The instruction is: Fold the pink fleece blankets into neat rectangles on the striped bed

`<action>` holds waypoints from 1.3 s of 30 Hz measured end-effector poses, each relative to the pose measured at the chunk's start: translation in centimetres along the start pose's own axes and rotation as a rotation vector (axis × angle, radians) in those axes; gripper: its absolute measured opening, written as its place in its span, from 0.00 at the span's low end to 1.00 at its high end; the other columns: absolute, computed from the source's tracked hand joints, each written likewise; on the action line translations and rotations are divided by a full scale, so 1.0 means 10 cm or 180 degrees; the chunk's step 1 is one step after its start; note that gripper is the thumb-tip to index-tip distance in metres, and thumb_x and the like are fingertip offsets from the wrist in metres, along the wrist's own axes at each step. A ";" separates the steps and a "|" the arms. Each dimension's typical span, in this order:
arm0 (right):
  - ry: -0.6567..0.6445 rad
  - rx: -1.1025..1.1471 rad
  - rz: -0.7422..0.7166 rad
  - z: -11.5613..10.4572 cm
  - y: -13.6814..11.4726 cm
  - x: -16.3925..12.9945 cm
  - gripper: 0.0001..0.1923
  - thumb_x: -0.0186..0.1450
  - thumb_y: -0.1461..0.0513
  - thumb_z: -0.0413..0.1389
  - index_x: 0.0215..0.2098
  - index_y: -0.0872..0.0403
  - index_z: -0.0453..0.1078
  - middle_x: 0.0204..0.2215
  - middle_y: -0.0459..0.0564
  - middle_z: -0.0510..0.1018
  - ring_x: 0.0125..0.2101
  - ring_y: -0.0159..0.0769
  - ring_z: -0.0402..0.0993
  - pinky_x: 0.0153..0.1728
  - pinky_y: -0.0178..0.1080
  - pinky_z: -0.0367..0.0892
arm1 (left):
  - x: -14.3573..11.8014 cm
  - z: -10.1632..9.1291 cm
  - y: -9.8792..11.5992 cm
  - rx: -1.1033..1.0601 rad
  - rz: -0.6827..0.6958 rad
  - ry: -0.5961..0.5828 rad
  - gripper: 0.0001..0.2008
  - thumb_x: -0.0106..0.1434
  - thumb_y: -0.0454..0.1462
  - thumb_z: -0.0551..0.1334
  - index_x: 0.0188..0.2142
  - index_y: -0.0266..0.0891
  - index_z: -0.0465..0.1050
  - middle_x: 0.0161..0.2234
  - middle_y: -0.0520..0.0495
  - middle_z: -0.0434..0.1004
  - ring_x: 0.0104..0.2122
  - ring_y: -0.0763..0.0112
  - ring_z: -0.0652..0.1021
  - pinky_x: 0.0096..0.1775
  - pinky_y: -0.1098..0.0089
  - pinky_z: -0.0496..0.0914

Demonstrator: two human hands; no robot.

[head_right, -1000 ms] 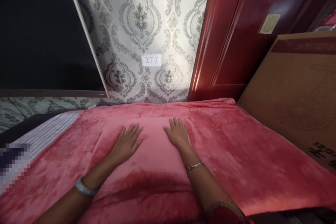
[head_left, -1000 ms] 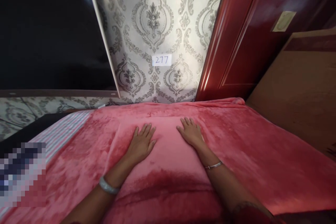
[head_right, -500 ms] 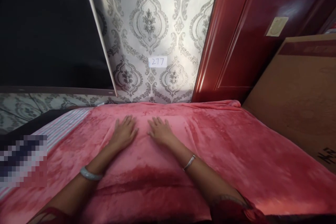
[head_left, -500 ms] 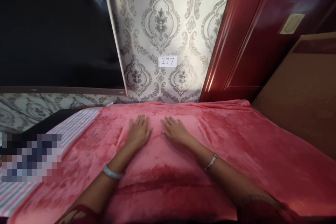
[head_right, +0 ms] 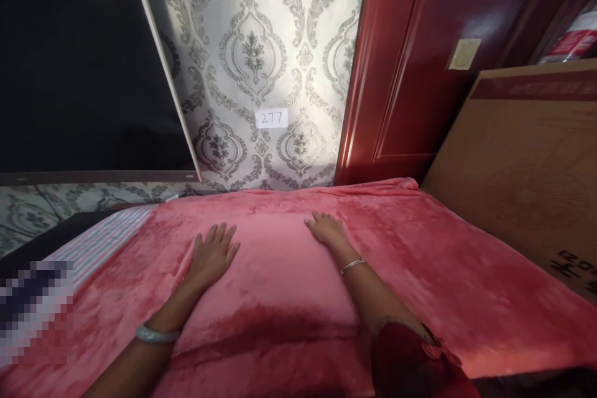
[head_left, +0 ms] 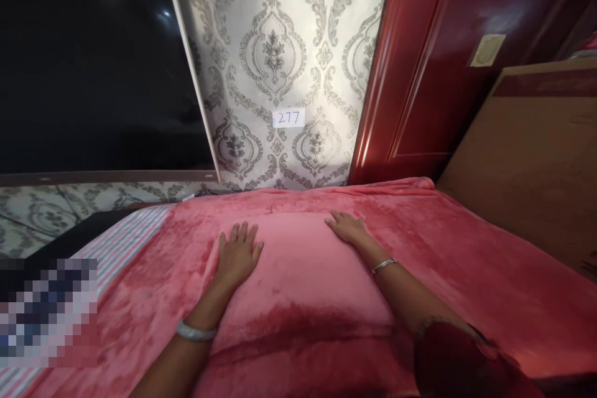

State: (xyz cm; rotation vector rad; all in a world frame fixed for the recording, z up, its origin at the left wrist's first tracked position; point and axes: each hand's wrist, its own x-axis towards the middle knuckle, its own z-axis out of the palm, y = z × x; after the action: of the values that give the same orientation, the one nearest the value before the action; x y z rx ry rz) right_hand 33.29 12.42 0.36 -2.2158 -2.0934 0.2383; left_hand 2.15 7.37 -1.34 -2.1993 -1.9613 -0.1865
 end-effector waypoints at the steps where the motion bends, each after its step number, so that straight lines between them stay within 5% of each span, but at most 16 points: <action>1: 0.0037 -0.0025 0.0112 -0.03 0.02 -0.02 0.30 0.74 0.52 0.40 0.69 0.57 0.56 0.67 0.65 0.59 0.66 0.57 0.54 0.61 0.65 0.51 | 0.00 0.00 0.01 -0.0006 -0.0008 -0.0001 0.29 0.71 0.46 0.48 0.68 0.40 0.58 0.69 0.37 0.54 0.68 0.46 0.57 0.64 0.37 0.50; 5: 0.0308 -0.0033 -0.0236 -0.13 -0.30 -0.20 0.31 0.74 0.53 0.42 0.72 0.56 0.49 0.71 0.62 0.48 0.70 0.52 0.40 0.65 0.59 0.42 | -0.01 -0.02 0.02 -0.0063 -0.0029 -0.0010 0.29 0.71 0.45 0.48 0.68 0.39 0.58 0.69 0.36 0.54 0.69 0.46 0.56 0.64 0.37 0.49; 10: -0.0066 0.0229 -0.2161 0.03 -0.96 -0.70 0.33 0.73 0.49 0.47 0.71 0.52 0.52 0.71 0.58 0.49 0.70 0.49 0.41 0.67 0.58 0.41 | 0.00 -0.15 -0.03 -0.0609 -0.0027 -0.0050 0.29 0.72 0.44 0.45 0.69 0.37 0.54 0.70 0.35 0.51 0.70 0.52 0.54 0.65 0.39 0.48; 14: -0.0115 0.0548 -0.3071 0.28 -1.09 -0.98 0.35 0.72 0.46 0.50 0.72 0.47 0.49 0.72 0.54 0.47 0.70 0.50 0.40 0.67 0.61 0.39 | 0.01 -0.24 0.01 -0.1139 0.0730 -0.0305 0.27 0.74 0.44 0.41 0.70 0.45 0.53 0.70 0.43 0.53 0.70 0.63 0.53 0.67 0.45 0.47; 17: -0.0022 0.0597 -0.3018 0.42 -1.05 -1.01 0.31 0.72 0.48 0.50 0.70 0.47 0.55 0.70 0.53 0.54 0.70 0.49 0.43 0.68 0.61 0.37 | 0.05 -0.18 0.06 -0.1072 0.1366 -0.0677 0.27 0.73 0.48 0.44 0.69 0.49 0.55 0.70 0.44 0.53 0.70 0.62 0.54 0.66 0.43 0.44; 21: -0.0073 0.0591 -0.2945 0.51 -1.01 -0.98 0.32 0.73 0.47 0.48 0.72 0.47 0.52 0.71 0.51 0.52 0.71 0.46 0.39 0.68 0.60 0.37 | 0.19 -0.04 0.01 -0.0773 0.1555 -0.0493 0.27 0.72 0.50 0.47 0.68 0.52 0.56 0.70 0.45 0.54 0.70 0.61 0.54 0.66 0.42 0.45; 26: -0.0152 0.0617 -0.2833 0.54 -1.00 -0.97 0.33 0.74 0.43 0.42 0.72 0.44 0.48 0.72 0.46 0.44 0.71 0.43 0.34 0.69 0.56 0.35 | 0.44 0.01 -0.30 -0.0430 0.0881 -0.0620 0.29 0.71 0.50 0.47 0.69 0.51 0.54 0.71 0.44 0.52 0.70 0.60 0.53 0.66 0.45 0.45; 31: -0.0178 0.0549 -0.2820 0.54 -0.99 -0.97 0.32 0.75 0.45 0.43 0.73 0.44 0.47 0.72 0.46 0.43 0.71 0.41 0.34 0.69 0.55 0.35 | 0.61 -0.10 -0.64 -0.0294 0.0005 -0.0831 0.31 0.71 0.50 0.43 0.68 0.42 0.58 0.68 0.36 0.57 0.68 0.50 0.59 0.62 0.37 0.51; 35: -0.0162 0.0496 -0.2817 0.52 -0.98 -0.98 0.31 0.75 0.46 0.44 0.72 0.44 0.48 0.72 0.47 0.43 0.71 0.42 0.34 0.68 0.55 0.35 | 0.44 -0.26 -0.62 -0.0171 -0.0373 -0.0640 0.33 0.71 0.49 0.44 0.69 0.33 0.53 0.69 0.29 0.52 0.69 0.46 0.54 0.63 0.37 0.47; 39: -0.0078 0.0419 -0.2818 0.52 -0.99 -0.99 0.31 0.75 0.47 0.45 0.72 0.45 0.48 0.72 0.48 0.44 0.71 0.43 0.35 0.68 0.56 0.34 | -0.10 -0.27 -0.37 -0.0474 0.0628 -0.0371 0.33 0.71 0.50 0.45 0.71 0.40 0.49 0.71 0.38 0.49 0.71 0.58 0.51 0.67 0.47 0.45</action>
State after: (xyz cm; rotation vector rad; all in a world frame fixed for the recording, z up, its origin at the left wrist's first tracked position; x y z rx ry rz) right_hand 22.10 2.87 -2.58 -1.0477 -2.7111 0.3068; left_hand -1.53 6.22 1.30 -2.5355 -1.8245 -0.1846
